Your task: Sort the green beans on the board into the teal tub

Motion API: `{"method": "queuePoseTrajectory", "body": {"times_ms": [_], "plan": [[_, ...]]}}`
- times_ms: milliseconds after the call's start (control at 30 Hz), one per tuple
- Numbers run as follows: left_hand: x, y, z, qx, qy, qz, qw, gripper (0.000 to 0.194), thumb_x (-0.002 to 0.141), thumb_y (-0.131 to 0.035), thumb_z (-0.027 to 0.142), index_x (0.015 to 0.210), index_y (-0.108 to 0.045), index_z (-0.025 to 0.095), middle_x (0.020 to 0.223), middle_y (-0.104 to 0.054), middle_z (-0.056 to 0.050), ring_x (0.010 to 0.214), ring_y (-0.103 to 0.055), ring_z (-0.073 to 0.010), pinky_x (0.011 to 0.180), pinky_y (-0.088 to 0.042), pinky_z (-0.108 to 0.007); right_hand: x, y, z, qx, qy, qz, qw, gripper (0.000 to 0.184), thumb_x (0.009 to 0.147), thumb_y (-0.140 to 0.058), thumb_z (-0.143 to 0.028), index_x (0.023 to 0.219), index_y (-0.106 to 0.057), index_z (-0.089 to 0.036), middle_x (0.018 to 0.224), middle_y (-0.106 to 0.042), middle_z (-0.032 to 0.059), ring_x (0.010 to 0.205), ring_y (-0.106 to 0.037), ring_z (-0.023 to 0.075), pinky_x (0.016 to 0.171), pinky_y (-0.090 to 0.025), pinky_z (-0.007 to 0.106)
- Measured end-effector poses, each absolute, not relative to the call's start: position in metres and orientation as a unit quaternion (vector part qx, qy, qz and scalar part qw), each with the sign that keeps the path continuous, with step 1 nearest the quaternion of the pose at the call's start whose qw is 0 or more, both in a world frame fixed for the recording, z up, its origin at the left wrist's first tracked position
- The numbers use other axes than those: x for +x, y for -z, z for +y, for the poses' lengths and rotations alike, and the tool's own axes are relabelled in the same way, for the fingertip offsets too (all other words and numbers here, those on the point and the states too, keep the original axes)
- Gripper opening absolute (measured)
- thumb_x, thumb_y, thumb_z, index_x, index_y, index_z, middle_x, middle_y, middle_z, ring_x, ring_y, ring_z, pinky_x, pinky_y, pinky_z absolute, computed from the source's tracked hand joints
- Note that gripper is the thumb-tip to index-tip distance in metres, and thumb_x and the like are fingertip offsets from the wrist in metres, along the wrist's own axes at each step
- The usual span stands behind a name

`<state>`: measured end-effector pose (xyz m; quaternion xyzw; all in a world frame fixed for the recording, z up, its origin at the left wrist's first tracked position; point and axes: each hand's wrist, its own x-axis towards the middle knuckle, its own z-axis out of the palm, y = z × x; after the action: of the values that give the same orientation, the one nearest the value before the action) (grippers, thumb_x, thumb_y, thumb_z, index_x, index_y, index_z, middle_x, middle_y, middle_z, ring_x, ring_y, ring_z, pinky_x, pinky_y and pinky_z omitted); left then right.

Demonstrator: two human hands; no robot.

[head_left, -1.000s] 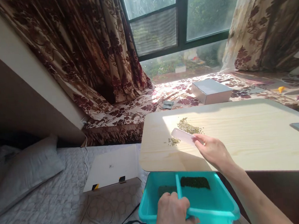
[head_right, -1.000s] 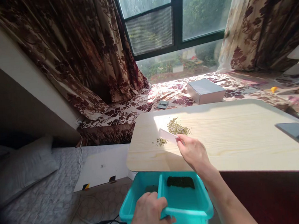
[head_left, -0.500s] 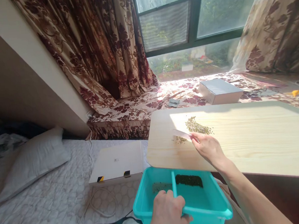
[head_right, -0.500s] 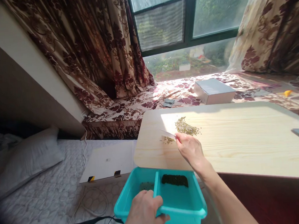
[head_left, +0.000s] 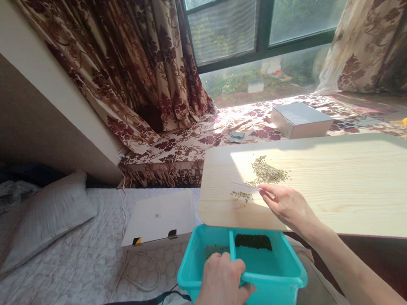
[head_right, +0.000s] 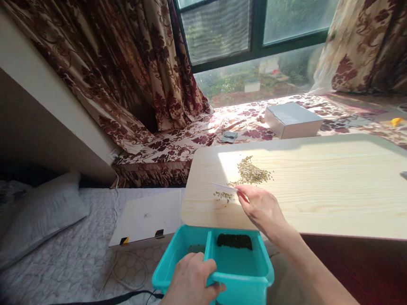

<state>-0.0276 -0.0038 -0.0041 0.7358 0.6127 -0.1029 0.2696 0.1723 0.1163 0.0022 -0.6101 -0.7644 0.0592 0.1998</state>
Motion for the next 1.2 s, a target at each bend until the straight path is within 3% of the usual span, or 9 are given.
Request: {"method": "queuePoseTrajectory", "body": {"times_ms": [533, 667, 900, 1033, 1200], "plan": [[-0.029, 0.029, 0.007, 0.760, 0.138, 0.590, 0.236, 0.016, 0.087, -0.067, 0.035, 0.093, -0.070, 0.021, 0.099, -0.069, -0.007, 0.100, -0.062, -0.0285, 0.081, -0.044, -0.034, 0.176, -0.004, 0.102, -0.607, -0.085, -0.753, 0.242, 0.027, 0.092, -0.049, -0.021, 0.100, -0.074, -0.028, 0.103, -0.078, 0.0036, 0.093, -0.071, 0.0186, 0.079, -0.052, 0.028], [-0.025, 0.028, 0.009, 0.763, 0.139, 0.583, 0.243, 0.014, 0.087, -0.066, 0.033, 0.094, -0.070, 0.021, 0.100, -0.069, -0.008, 0.100, -0.063, -0.0283, 0.082, -0.044, -0.034, 0.181, -0.005, 0.099, -0.602, -0.085, -0.754, 0.247, 0.025, 0.092, -0.050, -0.019, 0.097, -0.073, -0.027, 0.096, -0.079, 0.0021, 0.089, -0.071, 0.0171, 0.077, -0.051, 0.026], [-0.020, 0.025, 0.009, 0.762, 0.139, 0.585, 0.242, 0.015, 0.087, -0.067, 0.034, 0.092, -0.069, 0.021, 0.099, -0.068, -0.007, 0.099, -0.063, -0.0284, 0.080, -0.044, -0.034, 0.195, -0.005, 0.099, -0.603, -0.070, -0.745, 0.275, 0.026, 0.092, -0.049, -0.023, 0.099, -0.073, -0.028, 0.100, -0.078, 0.0007, 0.089, -0.071, 0.0159, 0.079, -0.051, 0.025], [-0.016, 0.026, 0.007, 0.759, 0.136, 0.592, 0.233, 0.016, 0.086, -0.069, 0.036, 0.090, -0.068, 0.020, 0.097, -0.068, -0.007, 0.098, -0.062, -0.0282, 0.078, -0.044, -0.034, 0.245, 0.001, 0.103, -0.647, -0.034, -0.703, 0.295, 0.032, 0.093, -0.045, -0.029, 0.108, -0.073, -0.026, 0.106, -0.078, 0.0044, 0.088, -0.072, 0.0197, 0.076, -0.054, 0.029], [-0.008, 0.029, 0.007, 0.760, 0.134, 0.594, 0.229, 0.016, 0.085, -0.069, 0.035, 0.089, -0.068, 0.020, 0.096, -0.067, -0.007, 0.097, -0.062, -0.0277, 0.077, -0.044, -0.034, 0.331, 0.022, 0.103, -0.720, 0.037, -0.628, 0.293, 0.036, 0.088, -0.040, -0.025, 0.103, -0.074, -0.025, 0.109, -0.076, 0.0100, 0.099, -0.069, 0.0292, 0.081, -0.054, 0.042]]}}
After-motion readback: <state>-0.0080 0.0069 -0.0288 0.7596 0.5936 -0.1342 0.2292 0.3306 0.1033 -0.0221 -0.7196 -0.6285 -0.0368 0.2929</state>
